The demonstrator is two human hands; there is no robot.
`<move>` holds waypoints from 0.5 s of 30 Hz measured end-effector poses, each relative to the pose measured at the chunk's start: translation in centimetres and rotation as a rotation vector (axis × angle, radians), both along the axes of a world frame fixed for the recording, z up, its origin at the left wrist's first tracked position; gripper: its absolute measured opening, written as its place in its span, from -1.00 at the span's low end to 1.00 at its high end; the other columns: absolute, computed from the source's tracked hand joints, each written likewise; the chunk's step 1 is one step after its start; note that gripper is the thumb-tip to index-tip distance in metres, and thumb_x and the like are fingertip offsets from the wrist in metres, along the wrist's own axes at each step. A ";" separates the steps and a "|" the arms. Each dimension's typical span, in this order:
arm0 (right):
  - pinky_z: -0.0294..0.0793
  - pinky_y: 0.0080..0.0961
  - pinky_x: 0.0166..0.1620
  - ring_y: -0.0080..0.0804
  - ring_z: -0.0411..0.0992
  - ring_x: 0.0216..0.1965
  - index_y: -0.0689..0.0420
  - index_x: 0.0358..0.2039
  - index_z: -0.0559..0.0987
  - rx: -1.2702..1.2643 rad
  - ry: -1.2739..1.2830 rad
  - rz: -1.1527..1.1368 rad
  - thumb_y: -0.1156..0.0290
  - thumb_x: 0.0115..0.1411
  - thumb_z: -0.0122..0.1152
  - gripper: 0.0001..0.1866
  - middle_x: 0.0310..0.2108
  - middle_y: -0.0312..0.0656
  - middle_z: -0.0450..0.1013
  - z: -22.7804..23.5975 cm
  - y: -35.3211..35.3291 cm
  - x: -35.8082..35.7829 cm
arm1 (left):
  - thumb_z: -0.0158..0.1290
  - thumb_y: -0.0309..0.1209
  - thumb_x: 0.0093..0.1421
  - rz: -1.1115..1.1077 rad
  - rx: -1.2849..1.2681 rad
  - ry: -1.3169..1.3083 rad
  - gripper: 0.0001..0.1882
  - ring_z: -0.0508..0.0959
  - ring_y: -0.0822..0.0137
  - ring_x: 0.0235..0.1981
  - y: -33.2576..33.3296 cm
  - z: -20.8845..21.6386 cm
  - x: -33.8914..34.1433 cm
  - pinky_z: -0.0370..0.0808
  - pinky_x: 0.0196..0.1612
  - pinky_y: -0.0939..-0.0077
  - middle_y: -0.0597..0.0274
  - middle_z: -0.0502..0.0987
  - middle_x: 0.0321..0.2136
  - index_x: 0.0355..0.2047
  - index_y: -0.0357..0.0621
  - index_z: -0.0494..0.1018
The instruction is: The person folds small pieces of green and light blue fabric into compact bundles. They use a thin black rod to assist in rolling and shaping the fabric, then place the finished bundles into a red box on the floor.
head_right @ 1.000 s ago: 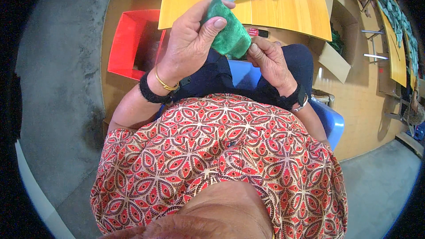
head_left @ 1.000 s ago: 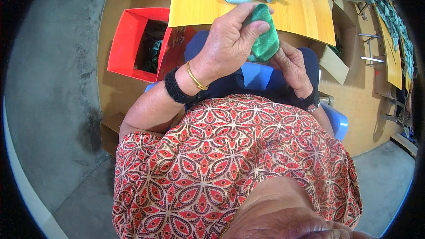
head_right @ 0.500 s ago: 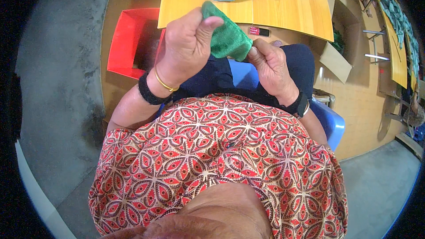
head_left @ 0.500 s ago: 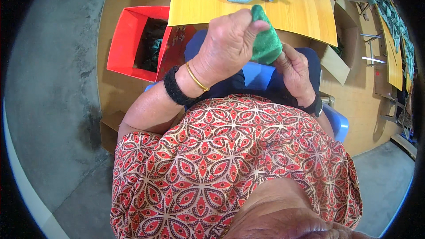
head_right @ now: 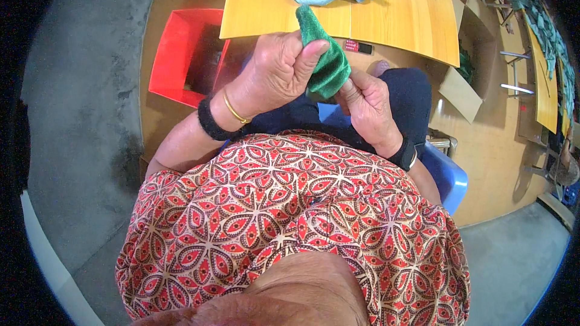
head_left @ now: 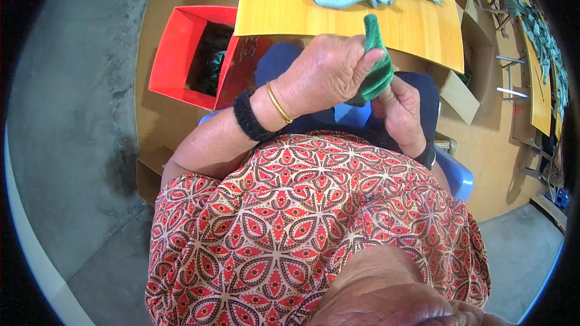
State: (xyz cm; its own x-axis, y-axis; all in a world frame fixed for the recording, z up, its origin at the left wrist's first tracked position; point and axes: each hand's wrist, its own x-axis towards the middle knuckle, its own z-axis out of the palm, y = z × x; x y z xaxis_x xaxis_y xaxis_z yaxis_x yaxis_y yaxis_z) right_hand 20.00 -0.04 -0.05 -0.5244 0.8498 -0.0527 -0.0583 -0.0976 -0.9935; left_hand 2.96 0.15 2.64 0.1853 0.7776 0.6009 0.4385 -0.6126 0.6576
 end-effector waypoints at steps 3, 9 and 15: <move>0.07 -0.78 -0.64 -0.76 0.10 -0.69 0.22 -0.49 0.41 0.132 -0.040 -0.014 0.35 0.15 -0.11 -0.78 -0.70 -0.42 0.23 0.5 0.5 -0.4 | -0.11 -0.36 0.09 0.072 0.148 -0.052 -0.81 0.38 0.09 -0.65 0.2 0.3 0.1 0.30 -0.62 0.35 0.10 0.34 -0.68 -0.58 -0.21 0.28; 0.17 -0.71 -0.60 -0.68 0.20 -0.65 0.26 -0.42 0.44 0.391 -0.133 -0.132 0.46 0.08 -0.02 -0.87 -0.68 -0.34 0.31 0.1 2.1 -0.4 | -0.06 -0.37 0.08 0.062 0.024 -0.066 -0.74 0.41 0.50 -0.43 1.0 1.5 -1.0 0.36 -0.35 0.63 0.24 0.37 -0.49 -0.22 -0.22 0.31; 0.20 -0.69 -0.59 -0.61 0.24 -0.65 0.26 -0.47 0.42 0.640 -0.323 -0.054 0.51 0.06 -0.01 -0.91 -0.66 -0.27 0.33 0.0 2.5 0.3 | -0.10 -0.34 0.12 -0.056 -0.068 -0.312 -0.76 0.35 0.59 -0.46 0.6 1.5 -1.1 0.31 -0.43 0.75 0.31 0.36 -0.46 -0.32 -0.28 0.36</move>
